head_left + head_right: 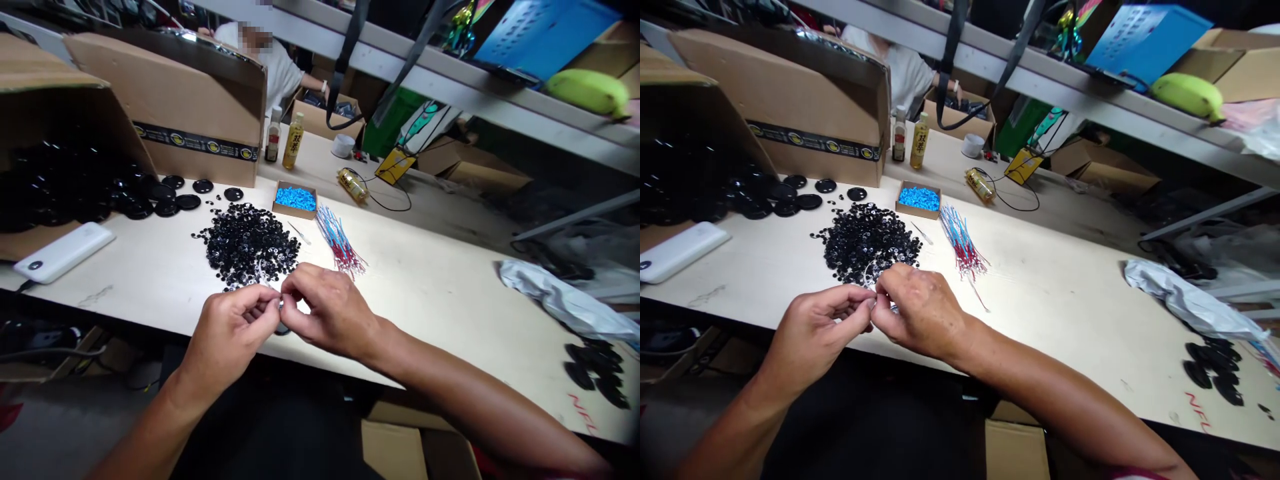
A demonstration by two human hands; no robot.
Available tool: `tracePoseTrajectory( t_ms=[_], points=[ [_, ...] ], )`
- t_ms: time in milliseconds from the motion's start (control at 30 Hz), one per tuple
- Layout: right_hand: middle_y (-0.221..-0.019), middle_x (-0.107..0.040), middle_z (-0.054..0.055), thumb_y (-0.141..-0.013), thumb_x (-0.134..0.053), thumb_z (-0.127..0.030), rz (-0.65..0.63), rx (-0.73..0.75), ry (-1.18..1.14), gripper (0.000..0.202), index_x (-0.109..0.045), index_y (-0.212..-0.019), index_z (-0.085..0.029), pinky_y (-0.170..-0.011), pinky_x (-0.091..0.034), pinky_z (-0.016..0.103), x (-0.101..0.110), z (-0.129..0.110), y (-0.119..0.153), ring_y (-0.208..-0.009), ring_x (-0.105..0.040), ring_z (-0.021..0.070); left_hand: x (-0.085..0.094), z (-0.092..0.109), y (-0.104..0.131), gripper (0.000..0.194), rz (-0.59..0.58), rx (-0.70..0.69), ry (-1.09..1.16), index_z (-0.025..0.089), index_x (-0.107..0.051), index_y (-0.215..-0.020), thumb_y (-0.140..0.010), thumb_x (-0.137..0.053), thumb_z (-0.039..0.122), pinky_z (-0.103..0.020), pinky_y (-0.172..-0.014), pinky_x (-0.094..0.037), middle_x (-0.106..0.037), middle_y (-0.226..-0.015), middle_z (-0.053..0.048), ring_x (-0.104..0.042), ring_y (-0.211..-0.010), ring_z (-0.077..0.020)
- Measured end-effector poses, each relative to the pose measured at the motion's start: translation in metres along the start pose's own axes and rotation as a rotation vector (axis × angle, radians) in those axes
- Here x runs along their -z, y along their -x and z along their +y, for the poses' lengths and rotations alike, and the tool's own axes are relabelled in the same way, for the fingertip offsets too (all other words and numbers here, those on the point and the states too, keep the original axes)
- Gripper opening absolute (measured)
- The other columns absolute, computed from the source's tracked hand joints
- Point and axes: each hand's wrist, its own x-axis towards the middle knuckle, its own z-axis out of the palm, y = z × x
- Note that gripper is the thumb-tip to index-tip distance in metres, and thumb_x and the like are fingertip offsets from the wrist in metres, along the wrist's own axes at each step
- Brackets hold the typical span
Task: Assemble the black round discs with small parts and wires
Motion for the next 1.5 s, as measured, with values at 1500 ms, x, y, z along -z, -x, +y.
tracePoseTrajectory(
  t_ms=[1500],
  points=[
    [-0.051, -0.043, -0.008, -0.061, -0.066, -0.025, 0.611, -0.808, -0.912, 0.012, -0.057, -0.068, -0.021, -0.042, -0.031, 0.023, 0.040, 0.143, -0.019, -0.046, -0.036, 0.0090, 0.018, -0.011, 0.026, 0.017, -0.352, 0.098, 0.218, 0.016, -0.080, -0.091, -0.096, -0.069, 0.027, -0.020, -0.060, -0.058, -0.079, -0.073, -0.006, -0.072, -0.059, -0.0143]
  ],
)
